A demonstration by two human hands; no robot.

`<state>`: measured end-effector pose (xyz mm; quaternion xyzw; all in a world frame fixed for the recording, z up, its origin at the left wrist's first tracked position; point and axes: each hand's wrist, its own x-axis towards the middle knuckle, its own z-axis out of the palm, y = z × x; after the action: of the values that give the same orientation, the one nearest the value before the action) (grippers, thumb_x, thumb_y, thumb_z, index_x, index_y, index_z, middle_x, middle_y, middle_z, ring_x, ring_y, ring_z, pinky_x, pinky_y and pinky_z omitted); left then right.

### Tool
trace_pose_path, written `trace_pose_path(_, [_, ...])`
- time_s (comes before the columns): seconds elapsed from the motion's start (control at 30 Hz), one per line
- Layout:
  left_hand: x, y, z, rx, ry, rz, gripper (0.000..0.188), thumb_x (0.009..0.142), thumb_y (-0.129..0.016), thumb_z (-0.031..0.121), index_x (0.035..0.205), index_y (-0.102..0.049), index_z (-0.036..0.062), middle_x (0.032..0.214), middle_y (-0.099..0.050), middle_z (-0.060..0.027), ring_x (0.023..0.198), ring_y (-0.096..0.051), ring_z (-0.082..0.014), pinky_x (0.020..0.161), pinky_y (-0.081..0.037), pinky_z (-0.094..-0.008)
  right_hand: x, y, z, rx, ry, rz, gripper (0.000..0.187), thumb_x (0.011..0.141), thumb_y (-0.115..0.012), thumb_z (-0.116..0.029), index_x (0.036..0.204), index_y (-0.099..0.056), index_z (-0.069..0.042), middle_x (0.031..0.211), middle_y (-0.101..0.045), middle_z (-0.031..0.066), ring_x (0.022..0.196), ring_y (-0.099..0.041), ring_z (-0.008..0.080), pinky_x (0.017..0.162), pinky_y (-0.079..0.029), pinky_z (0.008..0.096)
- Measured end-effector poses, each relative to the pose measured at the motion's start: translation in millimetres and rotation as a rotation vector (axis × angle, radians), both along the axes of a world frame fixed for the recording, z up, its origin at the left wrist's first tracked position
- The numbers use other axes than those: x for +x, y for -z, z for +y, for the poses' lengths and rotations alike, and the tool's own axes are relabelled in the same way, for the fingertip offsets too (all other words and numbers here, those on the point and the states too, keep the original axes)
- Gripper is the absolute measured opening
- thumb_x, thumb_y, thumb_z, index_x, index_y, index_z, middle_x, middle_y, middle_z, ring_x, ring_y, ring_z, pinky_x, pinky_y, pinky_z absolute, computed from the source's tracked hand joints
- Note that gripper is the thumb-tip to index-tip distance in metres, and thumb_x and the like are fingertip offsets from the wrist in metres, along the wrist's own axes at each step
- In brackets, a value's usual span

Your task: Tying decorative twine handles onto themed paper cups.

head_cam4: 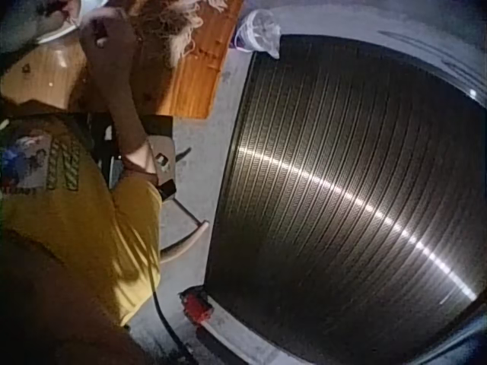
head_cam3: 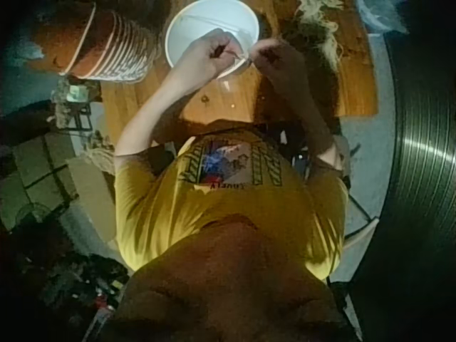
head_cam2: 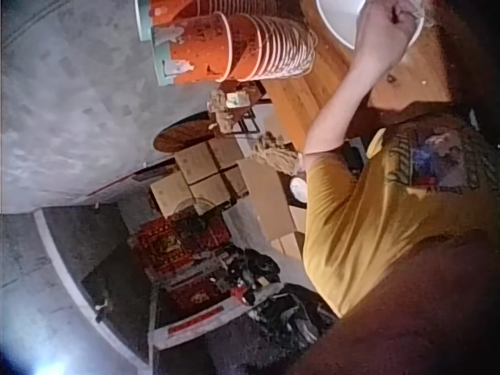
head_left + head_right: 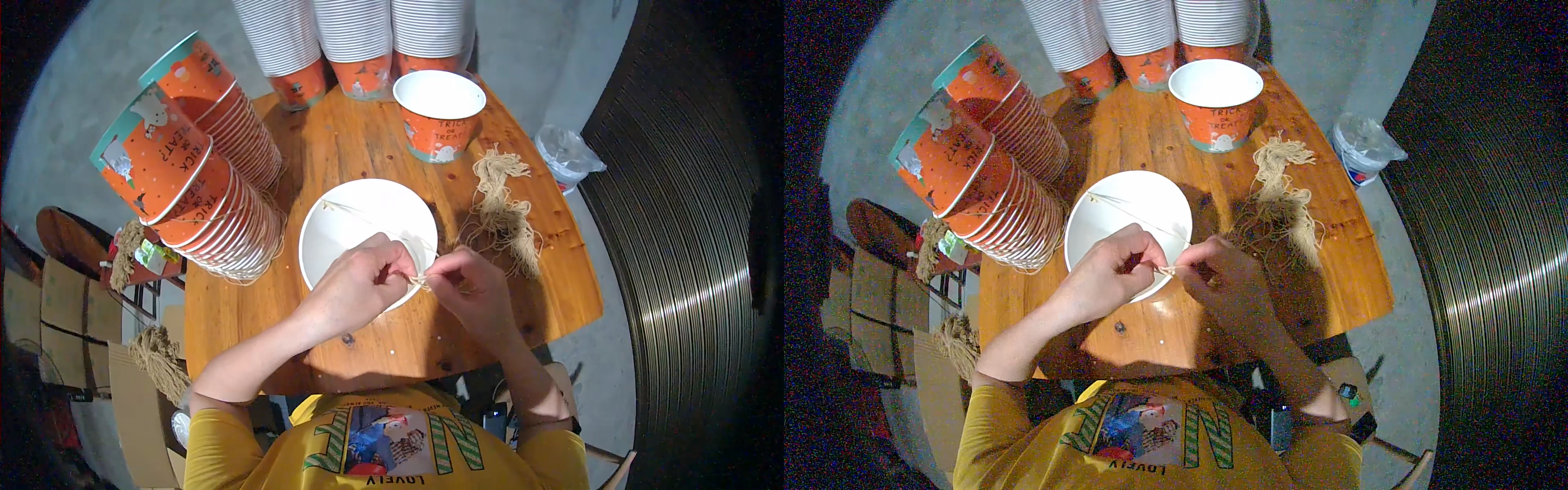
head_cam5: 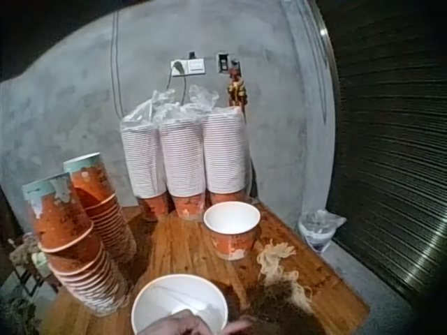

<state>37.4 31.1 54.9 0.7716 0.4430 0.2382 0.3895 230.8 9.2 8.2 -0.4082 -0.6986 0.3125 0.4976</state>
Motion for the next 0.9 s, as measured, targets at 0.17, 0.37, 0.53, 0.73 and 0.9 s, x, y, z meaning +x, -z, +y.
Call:
trace_pose_path(0.17, [0.9,0.0,1.1,-0.026,-0.02,0.003,0.007,0.081,-0.054,0.003,0.086,-0.06,0.0033,0.079,-0.049,-0.0024,0.07,-0.047,-0.0093,0.064,-0.041,-0.0242,2.2,3.5,-1.1,-0.022,0.003,0.022,0.01,0.082,-0.066,-0.009,0.088,-0.058,-0.007,0.083,-0.061,0.0046,0.071,-0.06,0.0145,0.061,-0.05,0.0273])
trace_pose_path(0.37, [-0.1,3.4,3.1,0.033,0.025,0.035,0.014,0.08,-0.051,-0.001,0.086,-0.061,0.0054,0.079,-0.047,-0.0041,0.073,-0.048,-0.014,0.066,-0.039,-0.0255,3.4,6.4,-1.0,-0.034,-0.018,0.036,0.01,0.082,-0.066,-0.008,0.088,-0.058,-0.006,0.084,-0.061,0.0041,0.073,-0.06,0.0137,0.063,-0.05,0.0273])
trace_pose_path(0.53, [0.3,2.5,1.6,0.04,0.007,0.03,0.017,0.079,-0.05,-0.002,0.086,-0.063,0.0064,0.08,-0.046,-0.0048,0.074,-0.049,-0.0156,0.065,-0.039,-0.0262,4.2,4.5,-0.8,-0.015,-0.031,0.026,0.008,0.082,-0.065,-0.008,0.087,-0.058,-0.007,0.083,-0.06,0.0041,0.073,-0.06,0.0137,0.062,-0.049,0.0266])
trace_pose_path(0.73, [5.2,0.1,-2.3,0.112,-0.038,0.032,0.014,0.078,-0.051,-0.002,0.083,-0.063,0.004,0.081,-0.048,-0.0068,0.074,-0.05,-0.0169,0.065,-0.04,-0.0271,6.3,7.4,-1.4,-0.005,-0.033,0.047,0.009,0.081,-0.065,-0.006,0.086,-0.058,-0.006,0.081,-0.059,0.0038,0.072,-0.059,0.0136,0.063,-0.048,0.0264])
trace_pose_path(0.9, [5.0,-0.2,-0.9,0.131,-0.049,0.018,0.011,0.078,-0.051,-0.001,0.082,-0.062,0.0021,0.08,-0.049,-0.0077,0.072,-0.051,-0.0171,0.063,-0.04,-0.0275,5.3,2.3,-2.4,0.023,-0.063,0.047,0.009,0.08,-0.063,-0.003,0.084,-0.055,-0.006,0.077,-0.056,0.0042,0.069,-0.057,0.0137,0.062,-0.047,0.027])
